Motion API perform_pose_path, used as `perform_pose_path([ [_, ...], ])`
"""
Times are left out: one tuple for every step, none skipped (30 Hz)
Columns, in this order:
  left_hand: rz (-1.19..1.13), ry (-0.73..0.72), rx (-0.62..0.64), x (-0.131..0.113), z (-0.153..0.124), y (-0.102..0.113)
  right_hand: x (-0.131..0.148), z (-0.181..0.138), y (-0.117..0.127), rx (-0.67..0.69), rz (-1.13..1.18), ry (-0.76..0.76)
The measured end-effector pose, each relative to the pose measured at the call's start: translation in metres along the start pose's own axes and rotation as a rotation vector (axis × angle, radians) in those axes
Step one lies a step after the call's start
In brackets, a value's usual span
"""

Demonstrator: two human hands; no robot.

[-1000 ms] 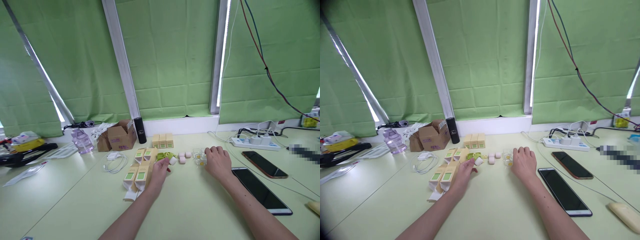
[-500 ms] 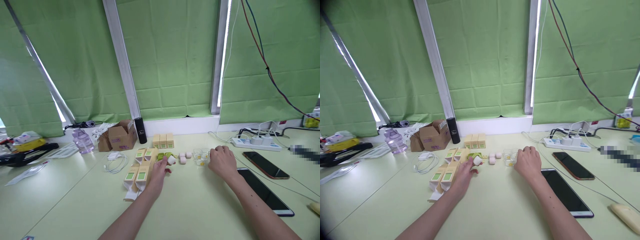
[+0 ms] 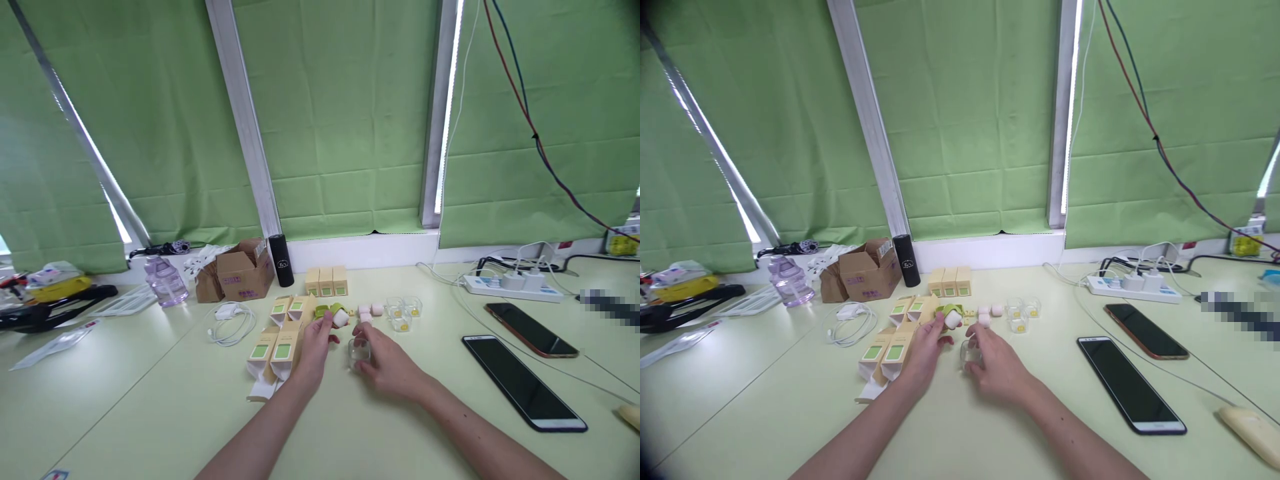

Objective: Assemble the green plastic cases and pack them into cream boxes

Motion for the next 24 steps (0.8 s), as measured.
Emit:
perform_pose_path([
  [0.006,-0.002,-0.002,0.0,0.0,0.0,-0.003,0.001,-0.004,0.01,0.023,-0.014],
  [0.012,-0.005,-0.005,0.001,0.001,0.001,-0.006,0.001,-0.007,0.016,0.042,-0.028],
  [0.017,-0.007,-0.009,0.001,0.001,0.001,-0.01,0.002,-0.008,0.015,0.058,-0.041],
  [0.021,-0.01,-0.014,0.001,0.001,0.002,-0.013,0.003,-0.008,0.008,0.073,-0.052],
  [0.025,-0.012,-0.02,0.002,0.001,0.003,-0.017,0.003,-0.007,-0.001,0.088,-0.065],
  [0.03,-0.015,-0.027,0.002,0.001,0.003,-0.02,0.004,-0.006,-0.01,0.104,-0.081],
  [0.037,-0.018,-0.034,0.002,0.001,0.004,-0.024,0.004,-0.005,-0.015,0.118,-0.101],
  [0.047,-0.021,-0.042,0.002,0.001,0.005,-0.027,0.005,-0.004,-0.013,0.132,-0.122],
  [0.06,-0.022,-0.049,0.002,0.001,0.006,-0.031,0.006,-0.004,-0.008,0.152,-0.14],
  [0.075,-0.023,-0.057,0.002,0.001,0.007,-0.033,0.007,-0.004,-0.001,0.18,-0.15],
  [0.089,-0.022,-0.063,0.002,0.002,0.008,-0.035,0.008,-0.003,0.001,0.221,-0.151],
  [0.1,-0.021,-0.068,0.003,0.002,0.01,-0.036,0.009,-0.003,-0.002,0.273,-0.142],
  [0.108,-0.023,-0.074,0.003,0.002,0.011,-0.037,0.01,-0.002,-0.008,0.337,-0.124],
  [0.111,-0.029,-0.078,0.003,0.002,0.012,-0.037,0.011,-0.001,-0.017,0.41,-0.103],
  [0.111,-0.037,-0.078,0.003,0.003,0.012,-0.037,0.013,0.001,-0.027,0.491,-0.079],
  [0.112,-0.044,-0.079,0.003,0.003,0.013,-0.036,0.014,0.002,-0.035,0.582,-0.056],
  [0.114,-0.049,-0.081,0.003,0.003,0.013,-0.035,0.014,0.002,-0.042,0.682,-0.034],
  [0.116,-0.052,-0.083,0.003,0.004,0.013,-0.033,0.015,0.003,-0.046,0.79,-0.018],
  [0.12,-0.053,-0.083,0.003,0.004,0.013,-0.032,0.015,0.003,-0.046,0.902,-0.011],
  [0.126,-0.053,-0.085,0.003,0.004,0.013,-0.031,0.015,0.002,-0.043,1.016,-0.013],
  [0.133,-0.053,-0.087,0.003,0.004,0.013,-0.031,0.015,0.0,-0.035,1.123,-0.023],
  [0.141,-0.052,-0.09,0.003,0.004,0.014,-0.032,0.015,-0.002,-0.029,1.219,-0.039],
  [0.15,-0.051,-0.093,0.003,0.004,0.014,-0.033,0.015,-0.004,-0.028,1.3,-0.056],
  [0.16,-0.047,-0.096,0.004,0.004,0.015,-0.035,0.015,-0.005,-0.03,1.363,-0.074],
])
Point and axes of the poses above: each hand's wrist, its own z-axis towards the middle knuckle, its own y-axis out of the back of the hand, x = y × z, the point moved 7 cm from there along z, towards the middle knuckle, and after that the axes turned 8 degrees about x, right-handed, at the moved point
